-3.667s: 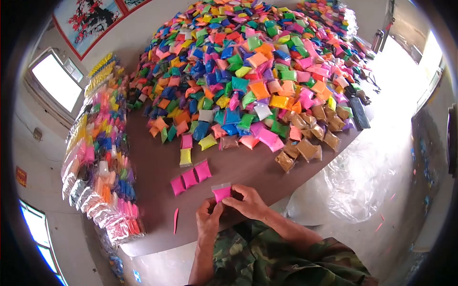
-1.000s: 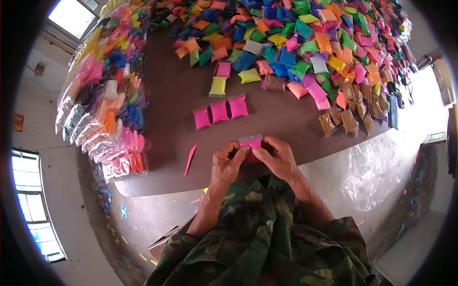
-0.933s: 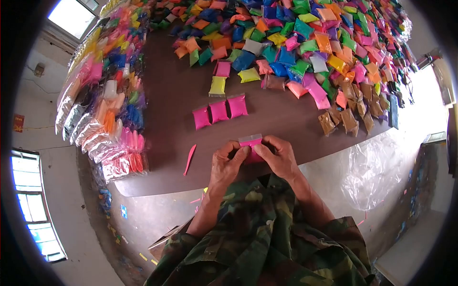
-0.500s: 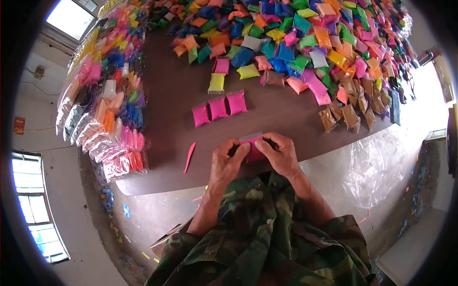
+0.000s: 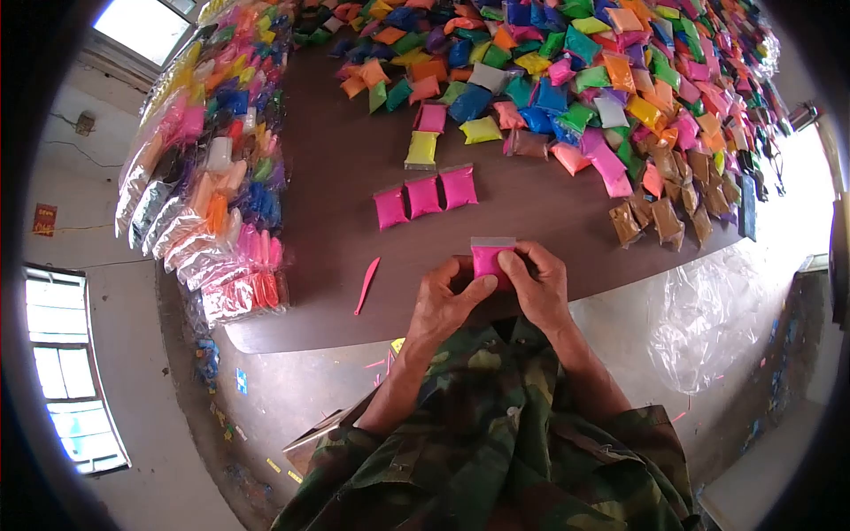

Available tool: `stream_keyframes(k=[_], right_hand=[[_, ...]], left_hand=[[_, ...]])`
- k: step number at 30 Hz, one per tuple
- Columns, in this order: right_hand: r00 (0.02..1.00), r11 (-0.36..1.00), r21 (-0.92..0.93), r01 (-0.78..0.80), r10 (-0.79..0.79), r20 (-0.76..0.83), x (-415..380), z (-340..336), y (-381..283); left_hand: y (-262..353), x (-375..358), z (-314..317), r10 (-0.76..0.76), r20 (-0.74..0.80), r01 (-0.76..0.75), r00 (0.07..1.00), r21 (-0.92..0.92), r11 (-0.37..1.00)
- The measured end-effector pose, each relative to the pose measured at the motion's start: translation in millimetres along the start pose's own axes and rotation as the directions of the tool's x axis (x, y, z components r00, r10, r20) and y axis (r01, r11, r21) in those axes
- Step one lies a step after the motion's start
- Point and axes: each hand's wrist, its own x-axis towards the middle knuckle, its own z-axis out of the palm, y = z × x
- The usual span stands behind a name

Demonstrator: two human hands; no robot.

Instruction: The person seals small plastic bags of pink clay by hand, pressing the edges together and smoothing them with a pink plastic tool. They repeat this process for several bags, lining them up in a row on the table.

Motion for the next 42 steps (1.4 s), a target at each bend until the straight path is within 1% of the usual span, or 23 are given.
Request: stream_keyframes(k=[3,4,6,9,12,13,15,16,17,20,23,26,32,38,42], right_hand=[[0.992,0.984,0.158,-0.082,0.065,0.111,-0.7,0.0,2.2],[0.985,0.999,0.004,-0.036,0.034,0.167,0.4,-2.1,-10.3],[0.985,1.0,0.008,-0.027,0.025,0.171,0.9,0.6,-5.6],[0.988,1.0,0.0,-0.014,0.013,0.156,0.7,2.5,-0.2],[0.992,0.998,-0.053,-0.027,0.033,0.125,-1.5,2.9,6.6],[0.992,0.996,-0.078,-0.036,0.045,0.115,-1.7,3.3,8.2],[0.991,0.996,-0.064,-0.06,0.067,0.113,-1.9,3.6,5.0],[0.991,0.996,-0.057,-0.071,0.078,0.113,-1.9,3.8,4.2],[0.993,0.996,-0.073,-0.044,0.052,0.109,-2.0,3.7,5.6],[0.995,0.993,-0.112,0.026,-0.015,0.097,-1.9,5.0,7.7],[0.993,0.988,-0.136,0.074,-0.061,0.098,-1.9,5.9,7.3],[0.99,0.981,-0.154,0.114,-0.099,0.102,-2.7,5.9,9.3],[0.987,0.974,-0.17,0.151,-0.14,0.076,-2.0,6.6,7.5],[0.985,0.963,-0.212,0.166,-0.151,0.085,-1.9,6.5,5.3],[0.983,0.963,-0.203,0.175,-0.16,0.085,-1.9,6.6,5.2]], left_hand=[[-4.3,-2.7,-6.0,-0.065,-0.038,0.063,0.997,-0.064,0.996],[-8.1,-2.7,-8.3,-0.056,-0.044,0.053,0.997,-0.074,0.996],[-12.9,-1.3,-13.4,-0.036,-0.058,0.03,0.998,-0.093,0.995],[-4.9,-2.0,-13.7,-0.033,-0.065,0.034,0.997,0.012,0.999],[-1.7,5.1,-24.6,0.101,-0.089,-0.092,0.991,0.097,0.991],[2.2,9.5,-32.4,0.048,-0.138,-0.035,0.989,0.094,0.995],[13.5,20.7,-56.7,-0.057,-0.234,0.077,0.97,0.079,0.994],[11.1,26.6,-71.1,-0.004,-0.255,0.023,0.967,0.074,0.997],[8.8,32.5,-84.8,0.049,-0.276,-0.03,0.96,0.071,0.997],[31.1,48.8,-105.7,0.013,-0.402,0.034,0.915,0.109,0.993],[13.0,68.9,-124.0,0.024,-0.409,0.01,0.912,0.08,0.997],[7.4,79.0,-122.9,-0.024,-0.414,0.05,0.91,0.052,0.997],[-2.1,81.6,-124.4,-0.08,-0.396,0.158,0.915,0.167,0.973],[-1.8,82.8,-125.6,-0.085,-0.367,0.144,0.926,0.135,0.98],[-0.8,81.9,-121.4,-0.092,-0.399,0.166,0.912,0.155,0.974]])
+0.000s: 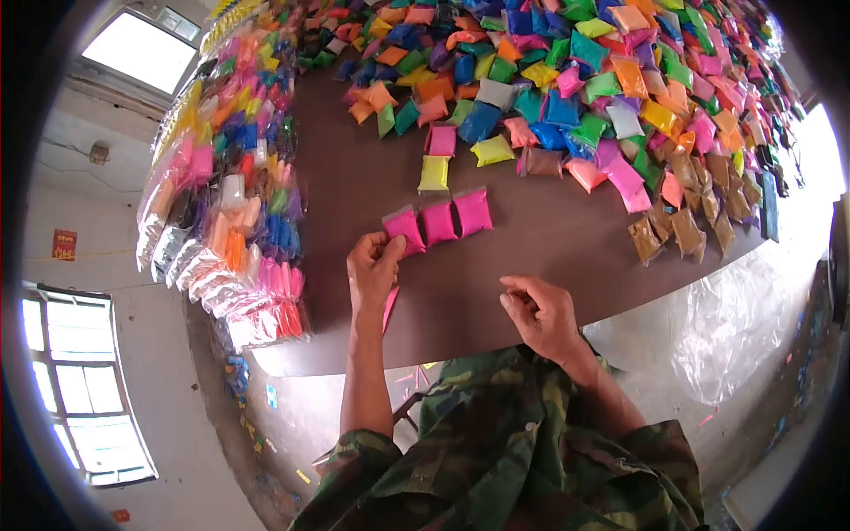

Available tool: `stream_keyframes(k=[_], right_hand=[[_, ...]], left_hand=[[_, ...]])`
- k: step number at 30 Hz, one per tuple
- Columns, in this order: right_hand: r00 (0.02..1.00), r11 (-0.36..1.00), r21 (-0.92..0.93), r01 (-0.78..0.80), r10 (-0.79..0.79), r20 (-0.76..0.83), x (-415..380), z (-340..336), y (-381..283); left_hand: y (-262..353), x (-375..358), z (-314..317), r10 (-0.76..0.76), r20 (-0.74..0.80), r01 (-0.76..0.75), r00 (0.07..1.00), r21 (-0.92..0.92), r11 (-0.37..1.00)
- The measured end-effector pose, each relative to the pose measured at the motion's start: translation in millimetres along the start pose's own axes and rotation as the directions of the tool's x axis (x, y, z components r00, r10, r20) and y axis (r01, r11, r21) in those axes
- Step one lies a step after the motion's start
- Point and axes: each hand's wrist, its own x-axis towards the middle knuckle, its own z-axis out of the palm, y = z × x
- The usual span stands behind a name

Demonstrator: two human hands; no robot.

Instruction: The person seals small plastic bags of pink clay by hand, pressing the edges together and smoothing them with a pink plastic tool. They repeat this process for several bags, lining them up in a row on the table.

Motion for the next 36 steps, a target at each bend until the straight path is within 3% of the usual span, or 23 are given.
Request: stream_keyframes(k=[8,11,13,17,18,24,27,34,36], right_hand=[[0.998,0.999,0.024,-0.043,0.042,0.047,1.6,-0.1,-7.6],[0.992,1.0,0.003,-0.023,0.022,0.124,11.2,-3.6,-14.4],[0.988,1.0,0.012,-0.006,0.004,0.154,22.8,-4.8,-16.5],[0.998,0.998,-0.054,0.022,-0.018,0.061,63.2,-13.9,-10.1],[1.0,0.999,0.012,0.03,-0.031,0.007,76.4,-11.5,-3.8],[0.988,0.991,0.043,0.124,-0.12,-0.094,152.9,3.1,10.0],[0.992,0.994,0.058,0.095,-0.089,-0.093,168.4,12.4,16.0],[0.977,0.976,-0.093,0.199,-0.204,-0.056,173.9,10.5,18.1],[0.974,0.974,-0.066,0.218,-0.222,-0.048,174.8,12.7,21.3]], left_hand=[[9.5,-6.6,1.1,0.014,-0.035,-0.012,0.999,0.059,0.998],[-4.3,-2.5,-5.4,0.158,-0.091,-0.134,0.983,0.232,0.963],[4.2,-7.5,-10.3,0.232,-0.126,-0.197,0.964,0.245,0.949],[24.9,-3.7,-18.2,0.311,-0.202,-0.243,0.929,0.301,0.922],[26.6,2.7,-18.9,0.378,-0.203,-0.298,0.903,0.338,0.893],[60.7,44.3,4.4,0.512,-0.052,-0.453,0.858,0.395,0.799],[81.0,75.1,26.3,0.525,0.087,-0.51,0.847,0.416,0.753],[122.8,168.9,95.0,0.66,0.312,-0.681,0.684,0.597,0.424],[131.9,188.9,116.5,0.667,0.31,-0.683,0.677,0.601,0.414]])
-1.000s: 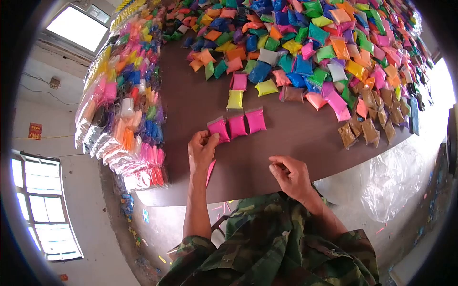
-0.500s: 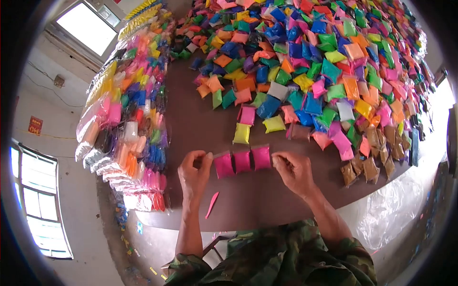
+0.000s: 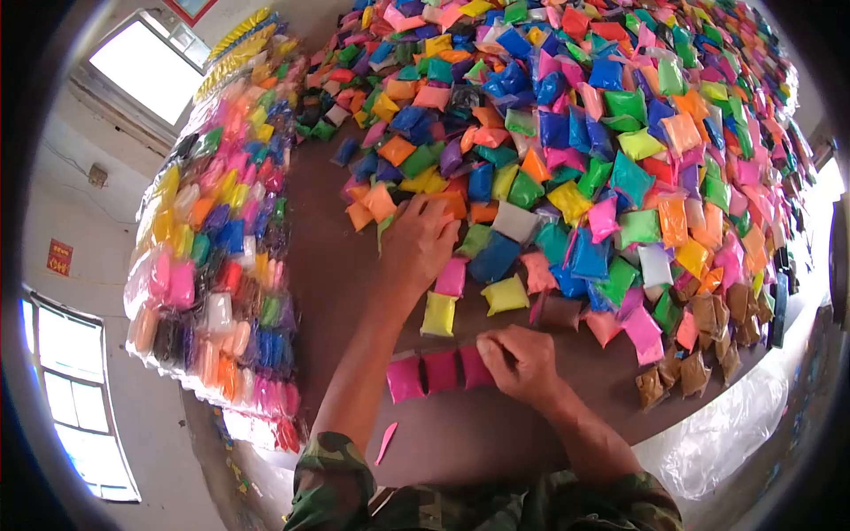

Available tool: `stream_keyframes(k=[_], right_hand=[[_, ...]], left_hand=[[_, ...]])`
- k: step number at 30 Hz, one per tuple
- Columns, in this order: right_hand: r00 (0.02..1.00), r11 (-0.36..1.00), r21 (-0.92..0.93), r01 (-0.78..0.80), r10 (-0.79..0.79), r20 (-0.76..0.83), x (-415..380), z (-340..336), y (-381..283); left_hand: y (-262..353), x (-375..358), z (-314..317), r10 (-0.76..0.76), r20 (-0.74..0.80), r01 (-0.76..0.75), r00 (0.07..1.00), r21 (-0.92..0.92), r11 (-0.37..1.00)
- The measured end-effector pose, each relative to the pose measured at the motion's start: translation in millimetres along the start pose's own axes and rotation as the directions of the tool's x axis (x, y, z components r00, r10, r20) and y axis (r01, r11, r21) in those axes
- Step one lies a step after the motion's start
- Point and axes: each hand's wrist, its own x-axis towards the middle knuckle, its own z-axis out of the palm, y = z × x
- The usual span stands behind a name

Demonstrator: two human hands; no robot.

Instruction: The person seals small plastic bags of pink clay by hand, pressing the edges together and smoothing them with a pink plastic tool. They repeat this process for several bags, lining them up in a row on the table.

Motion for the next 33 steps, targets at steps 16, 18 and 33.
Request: stream_keyframes(k=[16,18,33], right_hand=[[0.994,0.997,0.021,-0.079,0.077,0.072,0.2,-1.2,6.3],[0.993,0.996,0.027,-0.084,0.081,0.08,2.1,-3.0,6.4],[0.991,0.993,0.043,-0.11,0.106,0.078,3.0,-0.7,5.5]], left_hand=[[-29.6,96.2,54.8,0.228,-0.081,-0.223,0.97,0.061,0.973],[-48.0,104.6,53.8,0.233,-0.163,-0.227,0.959,0.057,0.972],[-80.1,84.7,32.1,0.161,-0.317,-0.171,0.935,-0.004,0.985]])
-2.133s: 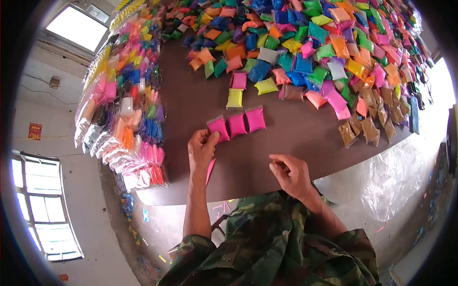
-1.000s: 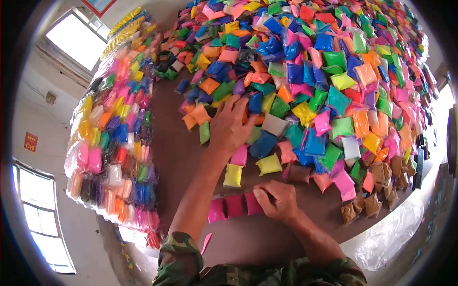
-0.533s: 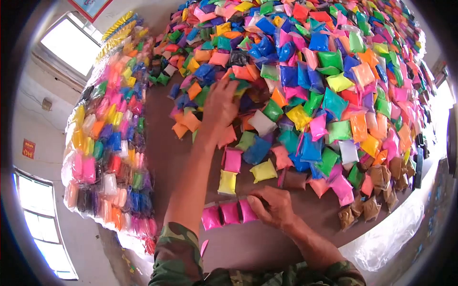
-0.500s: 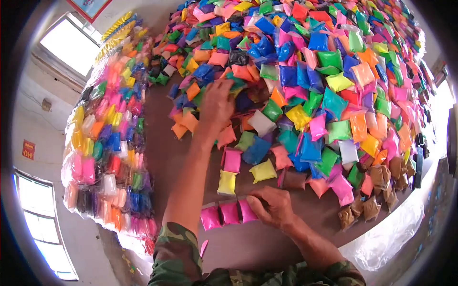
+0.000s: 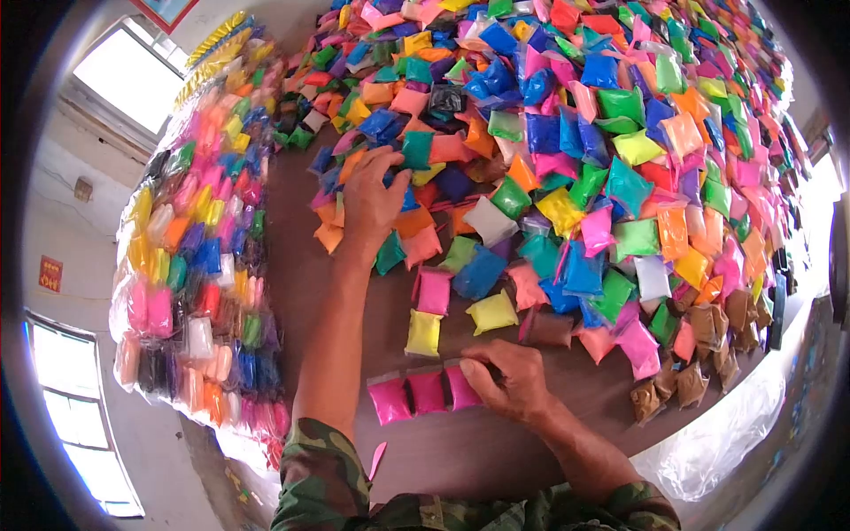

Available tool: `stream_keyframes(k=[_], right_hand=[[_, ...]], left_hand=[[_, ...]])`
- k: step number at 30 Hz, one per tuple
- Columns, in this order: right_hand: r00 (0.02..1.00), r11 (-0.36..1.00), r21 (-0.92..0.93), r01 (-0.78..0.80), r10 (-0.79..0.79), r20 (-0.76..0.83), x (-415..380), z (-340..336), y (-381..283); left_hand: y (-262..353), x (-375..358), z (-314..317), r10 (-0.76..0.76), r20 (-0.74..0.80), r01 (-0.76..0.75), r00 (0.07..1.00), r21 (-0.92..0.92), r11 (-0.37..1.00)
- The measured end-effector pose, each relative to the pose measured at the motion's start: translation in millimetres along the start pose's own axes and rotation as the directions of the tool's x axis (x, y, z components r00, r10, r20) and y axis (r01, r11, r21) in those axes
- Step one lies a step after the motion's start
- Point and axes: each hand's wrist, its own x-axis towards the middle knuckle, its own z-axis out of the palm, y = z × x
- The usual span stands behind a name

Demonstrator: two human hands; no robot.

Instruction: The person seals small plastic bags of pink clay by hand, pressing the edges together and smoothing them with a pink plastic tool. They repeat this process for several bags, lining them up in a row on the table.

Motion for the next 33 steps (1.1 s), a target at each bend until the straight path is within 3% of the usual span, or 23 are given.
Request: stream_keyframes(k=[3,6,15,18,21,24,30,33], right_hand=[[1.0,1.0,0.005,0.011,-0.011,-0.015,-0.4,0.8,3.1],[1.0,1.0,0.014,0.005,-0.005,-0.012,-0.6,1.4,3.0],[0.999,0.999,0.029,0.026,-0.025,-0.035,0.0,2.1,3.0],[0.999,1.0,0.018,0.02,-0.019,-0.033,-0.3,2.5,3.1],[1.0,1.0,0.015,0.009,-0.008,-0.025,-0.7,2.2,2.5],[1.0,1.0,0.018,0.013,-0.013,-0.024,-0.9,1.2,2.9],[0.999,0.999,0.024,0.025,-0.025,-0.028,-1.2,2.0,3.7],[0.999,0.999,0.002,0.035,-0.035,-0.016,-0.9,1.5,3.2]], left_hand=[[3.9,-3.7,-7.6,-0.265,0.064,0.271,0.962,-0.306,0.913],[-5.7,-3.0,-13.5,-0.35,0.105,0.365,0.931,-0.311,0.878],[17.3,-10.5,-22.0,-0.3,0.127,0.324,0.946,-0.274,0.906],[19.4,-11.6,-21.3,-0.234,0.244,0.29,0.941,-0.226,0.93],[31.6,-12.3,-23.5,-0.055,0.172,0.056,0.983,0.002,0.998],[40.5,-8.2,-27.8,-0.084,0.269,0.074,0.96,0.046,0.996],[66.3,0.1,-34.0,-0.087,0.188,0.055,0.978,0.17,0.984],[92.5,7.9,-27.2,-0.061,0.142,0.077,0.988,-0.112,0.991]])
